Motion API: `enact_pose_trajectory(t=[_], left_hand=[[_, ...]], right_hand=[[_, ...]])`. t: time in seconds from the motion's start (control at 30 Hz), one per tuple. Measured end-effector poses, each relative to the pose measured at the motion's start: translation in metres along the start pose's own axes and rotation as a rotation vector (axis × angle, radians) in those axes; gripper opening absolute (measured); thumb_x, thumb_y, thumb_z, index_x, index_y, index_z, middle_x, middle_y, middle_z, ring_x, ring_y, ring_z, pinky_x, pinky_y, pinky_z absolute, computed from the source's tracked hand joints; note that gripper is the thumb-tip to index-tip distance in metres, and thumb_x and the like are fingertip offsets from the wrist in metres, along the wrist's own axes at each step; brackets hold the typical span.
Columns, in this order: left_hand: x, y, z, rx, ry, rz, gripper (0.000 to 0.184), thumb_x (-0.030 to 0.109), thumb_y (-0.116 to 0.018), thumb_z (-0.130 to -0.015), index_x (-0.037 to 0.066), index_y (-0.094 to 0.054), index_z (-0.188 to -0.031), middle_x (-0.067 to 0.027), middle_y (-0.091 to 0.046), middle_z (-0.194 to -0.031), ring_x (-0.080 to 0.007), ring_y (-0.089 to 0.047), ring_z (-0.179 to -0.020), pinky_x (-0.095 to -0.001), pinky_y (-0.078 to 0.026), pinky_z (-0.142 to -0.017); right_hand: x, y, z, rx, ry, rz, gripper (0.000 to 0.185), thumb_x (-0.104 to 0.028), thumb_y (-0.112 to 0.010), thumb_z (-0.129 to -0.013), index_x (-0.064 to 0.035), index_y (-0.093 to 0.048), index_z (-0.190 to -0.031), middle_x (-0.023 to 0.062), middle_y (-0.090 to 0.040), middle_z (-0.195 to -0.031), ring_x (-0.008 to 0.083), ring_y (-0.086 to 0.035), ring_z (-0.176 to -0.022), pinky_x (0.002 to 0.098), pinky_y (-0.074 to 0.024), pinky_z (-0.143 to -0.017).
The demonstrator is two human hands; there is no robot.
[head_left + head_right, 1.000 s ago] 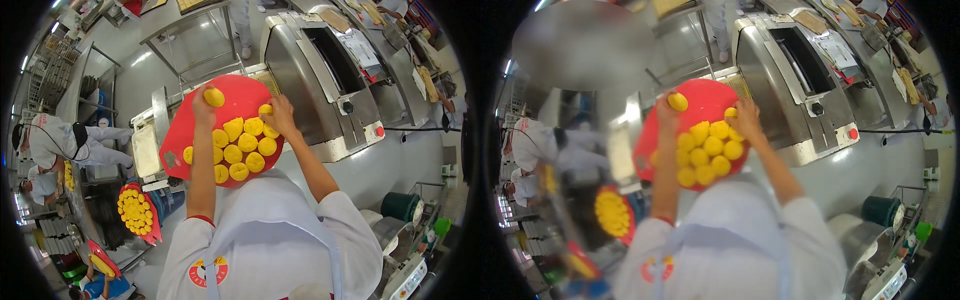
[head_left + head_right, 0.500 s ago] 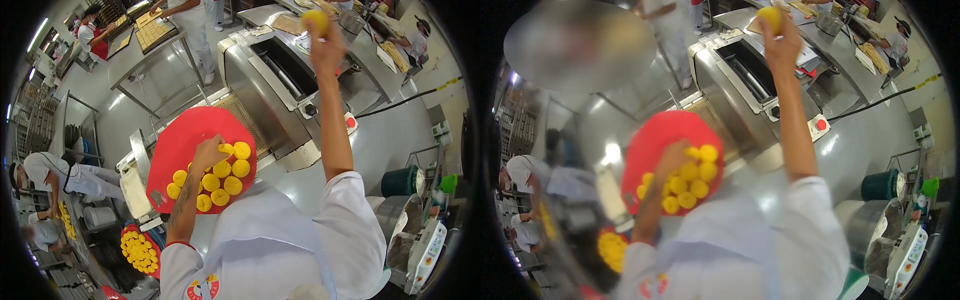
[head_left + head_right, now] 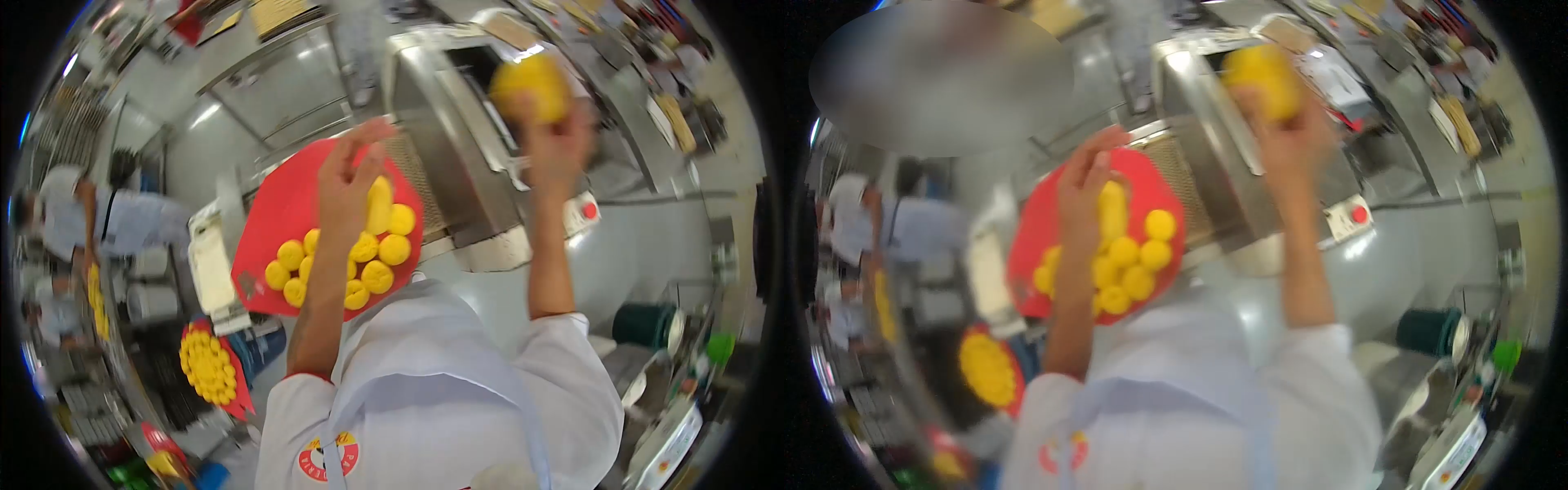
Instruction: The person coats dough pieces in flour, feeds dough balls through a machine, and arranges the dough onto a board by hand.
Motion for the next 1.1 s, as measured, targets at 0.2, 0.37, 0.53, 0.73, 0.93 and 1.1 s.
enact_pose_trajectory(t=[0.2,0.37,0.53,0.73,0.93,1.1], left_hand=[[-0.084,0.065,0.021,0.243,0.263,0.273,0.040,0.040,-0.060,-0.099,0.004,-0.070,-0.086,-0.0040,-0.061,-0.066,-0.0114,-0.056,-0.052,-0.0253,-0.046,-0.049],[-0.096,0.043,0.033,0.297,0.067,0.128,0.036,0.038,-0.053,-0.103,0.006,-0.062,-0.115,-0.0102,-0.061,-0.104,-0.0190,-0.061,-0.097,-0.0345,-0.051,-0.081],[-0.037,-0.004,0.035,0.034,0.094,0.602,0.057,0.039,-0.051,-0.104,0.010,-0.035,-0.150,-0.0126,-0.044,-0.143,-0.0268,-0.046,-0.134,-0.0447,-0.038,-0.113],[-0.042,0.092,0.062,0.221,0.069,0.076,0.050,0.033,-0.052,-0.104,0.007,-0.044,-0.146,-0.0162,-0.048,-0.143,-0.0294,-0.051,-0.132,-0.0429,-0.045,-0.109],[-0.070,0.208,0.118,0.378,0.111,-0.948,0.052,0.033,-0.069,-0.092,-0.001,-0.058,-0.131,-0.0244,-0.051,-0.138,-0.0421,-0.045,-0.133,-0.0473,-0.039,-0.109],[-0.116,0.199,0.097,0.273,0.049,-1.491,0.064,0.041,-0.075,-0.084,0.001,-0.058,-0.131,-0.0270,-0.043,-0.145,-0.0448,-0.025,-0.145,-0.0540,-0.024,-0.118]], right_hand=[[0.139,0.059,-0.016,-0.372,-0.088,0.826,0.048,-0.028,-0.067,-0.097,-0.0072,-0.056,-0.139,0.0163,-0.059,-0.138,0.0261,-0.063,-0.118,0.0373,-0.0498,-0.098],[0.022,-0.028,0.104,-0.678,-0.389,0.195,0.065,-0.023,-0.082,-0.079,-0.0078,-0.055,-0.137,0.0133,-0.055,-0.141,0.0261,-0.063,-0.111,0.0365,-0.0540,-0.089],[-0.018,-0.049,0.062,-0.379,-0.229,-0.077,0.038,-0.010,-0.079,-0.081,-0.0038,-0.070,-0.118,0.0128,-0.070,-0.116,0.0236,-0.066,-0.107,0.0350,-0.0521,-0.093],[0.004,0.017,-0.085,0.280,0.377,0.299,0.038,-0.020,-0.075,-0.088,-0.0041,-0.068,-0.122,0.0145,-0.070,-0.115,0.0243,-0.067,-0.100,0.0345,-0.0531,-0.084],[0.109,-0.040,-0.003,-0.225,0.034,0.452,0.047,-0.035,-0.072,-0.091,-0.0031,-0.066,-0.125,0.0196,-0.070,-0.115,0.0346,-0.066,-0.105,0.0409,-0.0497,-0.091],[0.098,-0.123,0.190,-1.028,-0.133,0.796,0.060,-0.047,-0.071,-0.086,-0.0068,-0.064,-0.129,0.0192,-0.047,-0.144,0.0388,-0.040,-0.132,0.0513,-0.0350,-0.107]])
Point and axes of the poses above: each hand's wrist, its own z-axis away from the middle knuckle, its own y-axis out of the back of the hand, x = y × z, the point moved 6 cm from there along -z, towards the middle knuckle
